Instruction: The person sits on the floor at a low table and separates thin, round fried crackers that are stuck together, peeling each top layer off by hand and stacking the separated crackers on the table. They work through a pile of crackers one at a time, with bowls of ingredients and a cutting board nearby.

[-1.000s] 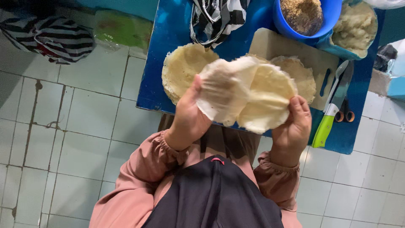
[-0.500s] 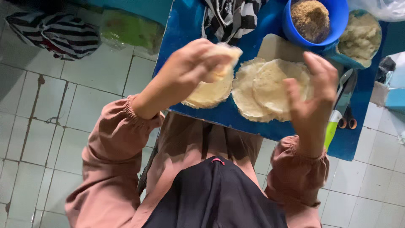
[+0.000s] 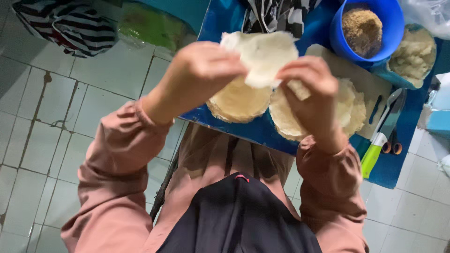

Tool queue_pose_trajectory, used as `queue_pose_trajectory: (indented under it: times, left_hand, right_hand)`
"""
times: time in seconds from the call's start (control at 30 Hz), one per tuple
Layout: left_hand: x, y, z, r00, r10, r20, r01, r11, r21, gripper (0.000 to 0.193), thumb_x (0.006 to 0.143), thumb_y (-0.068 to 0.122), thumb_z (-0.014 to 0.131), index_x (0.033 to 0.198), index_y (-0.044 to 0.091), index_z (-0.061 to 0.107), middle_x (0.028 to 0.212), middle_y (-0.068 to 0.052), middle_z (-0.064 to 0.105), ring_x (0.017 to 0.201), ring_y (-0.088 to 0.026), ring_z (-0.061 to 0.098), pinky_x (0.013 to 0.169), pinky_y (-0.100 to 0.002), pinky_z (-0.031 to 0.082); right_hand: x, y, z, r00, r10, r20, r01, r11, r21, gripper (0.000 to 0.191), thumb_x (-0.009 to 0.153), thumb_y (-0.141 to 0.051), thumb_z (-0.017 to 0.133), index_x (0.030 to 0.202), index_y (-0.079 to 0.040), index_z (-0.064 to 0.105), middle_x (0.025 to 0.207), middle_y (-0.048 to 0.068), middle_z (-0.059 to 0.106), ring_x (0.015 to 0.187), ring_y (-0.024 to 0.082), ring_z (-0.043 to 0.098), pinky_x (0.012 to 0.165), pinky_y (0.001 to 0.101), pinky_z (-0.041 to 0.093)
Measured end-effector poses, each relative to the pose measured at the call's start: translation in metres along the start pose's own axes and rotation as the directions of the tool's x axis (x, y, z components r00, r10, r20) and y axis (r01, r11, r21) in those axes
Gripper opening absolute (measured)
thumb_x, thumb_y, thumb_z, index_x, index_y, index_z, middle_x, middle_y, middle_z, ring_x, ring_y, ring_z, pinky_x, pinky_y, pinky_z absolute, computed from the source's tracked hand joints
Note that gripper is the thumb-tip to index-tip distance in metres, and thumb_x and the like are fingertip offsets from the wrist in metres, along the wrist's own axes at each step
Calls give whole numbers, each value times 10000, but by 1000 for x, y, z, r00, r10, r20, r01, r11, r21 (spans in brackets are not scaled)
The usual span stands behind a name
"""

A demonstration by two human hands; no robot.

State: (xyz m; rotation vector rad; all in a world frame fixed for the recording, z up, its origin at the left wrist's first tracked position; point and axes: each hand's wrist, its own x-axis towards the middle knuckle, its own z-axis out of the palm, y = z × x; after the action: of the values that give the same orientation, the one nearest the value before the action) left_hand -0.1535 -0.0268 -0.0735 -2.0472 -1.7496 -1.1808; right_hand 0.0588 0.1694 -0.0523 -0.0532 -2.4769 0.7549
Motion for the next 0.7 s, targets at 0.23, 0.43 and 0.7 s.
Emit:
queue_pose_trajectory:
  times: [0.23, 0.43, 0.7]
  left_hand:
    - [-53, 15, 23, 986, -112, 126, 107, 993, 40, 215, 886, 112, 694, 1100, 111, 715, 1172, -34, 721, 1125, -209, 686, 1076, -423, 486]
    - [-54, 15, 12, 994, -41, 105, 27, 991, 133, 214, 912, 89, 687, 1122, 102, 722, 1165, -24, 713, 1151, -192, 686, 1112, -427, 472]
    - [-53, 28, 10, 966, -172, 192, 157, 983, 92, 189, 925, 282, 769, 1011, 124, 714, 1050, -12, 704, 1049, -205, 680, 1075, -451, 461]
  right_hand:
    - [-31, -1, 40, 978, -21, 205, 40, 995, -90, 174, 879, -19, 747, 1042, -72, 716, 1109, 92, 682, 1124, 338, 634, 990, 449, 492]
    - [-34, -4, 38, 984, -52, 171, 69, 993, -92, 161, 885, -19, 739, 1036, -65, 705, 1109, 99, 678, 1115, 321, 640, 1049, 482, 480]
    - [-42, -6, 38, 974, -35, 225, 59, 993, -101, 202, 862, -29, 726, 1059, -60, 696, 1175, 117, 671, 1153, 341, 639, 1069, 494, 476]
